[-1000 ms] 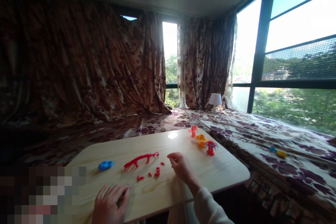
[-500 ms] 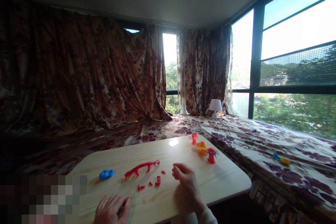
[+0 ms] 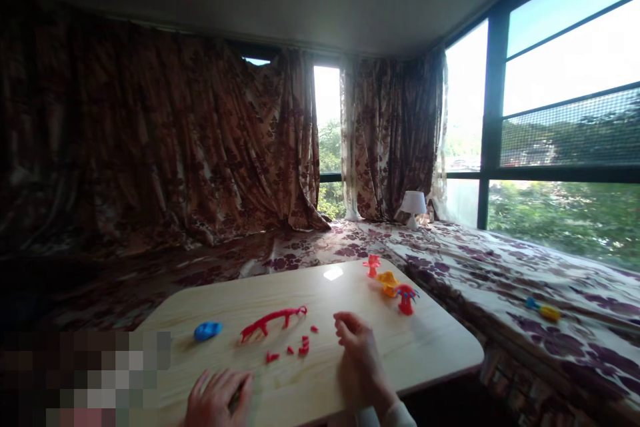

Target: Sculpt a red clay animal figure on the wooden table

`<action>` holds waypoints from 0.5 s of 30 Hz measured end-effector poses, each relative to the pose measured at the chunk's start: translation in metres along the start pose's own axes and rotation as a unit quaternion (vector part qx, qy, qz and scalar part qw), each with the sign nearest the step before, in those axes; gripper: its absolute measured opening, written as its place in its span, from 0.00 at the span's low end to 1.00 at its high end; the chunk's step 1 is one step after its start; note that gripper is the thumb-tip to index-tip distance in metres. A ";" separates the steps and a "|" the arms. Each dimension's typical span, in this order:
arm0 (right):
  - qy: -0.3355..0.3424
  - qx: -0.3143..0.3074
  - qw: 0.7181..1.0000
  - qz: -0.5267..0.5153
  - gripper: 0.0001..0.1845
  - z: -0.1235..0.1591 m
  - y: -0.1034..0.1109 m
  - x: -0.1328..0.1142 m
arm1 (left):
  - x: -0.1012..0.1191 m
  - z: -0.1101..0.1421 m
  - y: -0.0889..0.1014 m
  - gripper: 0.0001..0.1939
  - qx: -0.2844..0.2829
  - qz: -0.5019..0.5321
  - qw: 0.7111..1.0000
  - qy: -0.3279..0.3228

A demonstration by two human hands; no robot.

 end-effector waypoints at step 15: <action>0.032 -0.005 0.999 0.044 0.12 0.000 0.001 -0.006 | 0.003 -0.005 0.006 0.11 -0.037 0.038 0.998 0.042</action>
Point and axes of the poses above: each hand's wrist, its own z-axis away from the middle knuckle, its own y-axis out of the back of the hand, x = y × z, the point moved 9 cm from there along -z, towards the middle knuckle, and after that the axes turned 12 degrees about -z, right-handed, at the moved point
